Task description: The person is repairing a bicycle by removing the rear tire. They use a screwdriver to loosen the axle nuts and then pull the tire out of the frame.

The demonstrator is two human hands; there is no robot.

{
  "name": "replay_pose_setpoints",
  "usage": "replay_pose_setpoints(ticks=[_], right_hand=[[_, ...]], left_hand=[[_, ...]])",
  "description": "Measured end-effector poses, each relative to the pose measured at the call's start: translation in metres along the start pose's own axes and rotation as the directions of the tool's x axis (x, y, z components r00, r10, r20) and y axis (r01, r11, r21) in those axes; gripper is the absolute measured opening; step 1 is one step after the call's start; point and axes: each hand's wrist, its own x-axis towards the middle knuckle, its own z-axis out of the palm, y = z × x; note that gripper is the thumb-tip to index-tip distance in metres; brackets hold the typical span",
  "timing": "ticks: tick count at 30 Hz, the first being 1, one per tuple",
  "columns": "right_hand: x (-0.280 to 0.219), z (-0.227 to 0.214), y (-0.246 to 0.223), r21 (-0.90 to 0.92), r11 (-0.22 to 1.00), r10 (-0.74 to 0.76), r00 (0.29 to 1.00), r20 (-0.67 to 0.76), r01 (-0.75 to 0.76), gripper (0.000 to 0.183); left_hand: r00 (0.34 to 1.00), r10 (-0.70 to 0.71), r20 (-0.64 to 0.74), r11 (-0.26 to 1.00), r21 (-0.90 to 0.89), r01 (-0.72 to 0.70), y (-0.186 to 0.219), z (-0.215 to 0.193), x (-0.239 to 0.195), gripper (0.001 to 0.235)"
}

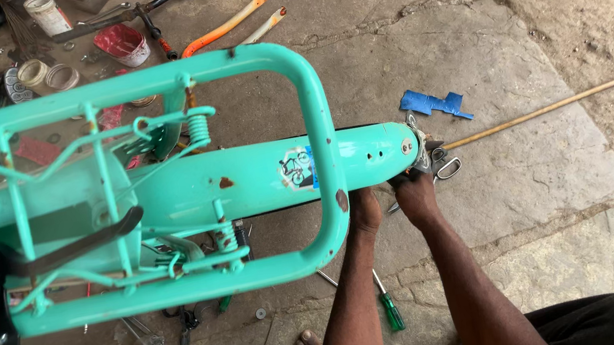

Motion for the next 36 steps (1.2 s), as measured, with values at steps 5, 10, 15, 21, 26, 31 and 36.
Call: replay_pose_setpoints(ticks=[5,10,15,21,26,31,36], right_hand=[[-0.054,0.030,-0.028,0.053,0.968,-0.219,0.933,-0.287,0.243,0.044],[-0.078,0.034,-0.060,0.051,0.933,-0.327,0.900,-0.287,0.355,0.053],[-0.061,0.024,-0.075,-0.259,0.914,-0.366,0.912,-0.187,0.313,0.052],[-0.051,0.012,-0.066,-0.564,0.688,-0.570,0.821,-0.030,0.458,0.043],[-0.048,-0.008,-0.081,-0.451,0.714,-0.554,0.826,0.104,0.536,0.028],[-0.053,-0.022,-0.087,-0.403,0.736,-0.522,0.835,0.173,0.544,0.026],[-0.049,-0.017,-0.081,-0.435,0.734,-0.514,0.845,0.146,0.521,0.033]], left_hand=[[0.996,-0.072,0.047,0.986,-0.146,0.078,0.038,-0.001,-0.002,0.051],[0.970,-0.232,0.077,0.971,-0.035,0.235,0.057,-0.011,-0.009,0.046],[0.993,0.066,0.102,0.991,0.106,-0.076,0.007,-0.024,-0.011,0.039],[0.991,0.051,0.124,0.964,0.253,-0.081,-0.060,-0.029,-0.010,0.034],[0.988,-0.041,0.147,0.996,0.085,0.029,-0.032,-0.018,-0.003,0.034],[0.981,-0.182,0.070,0.982,-0.042,0.185,0.003,-0.005,-0.016,0.033],[0.991,-0.125,0.041,0.984,0.132,0.119,-0.003,-0.010,-0.019,0.032]])
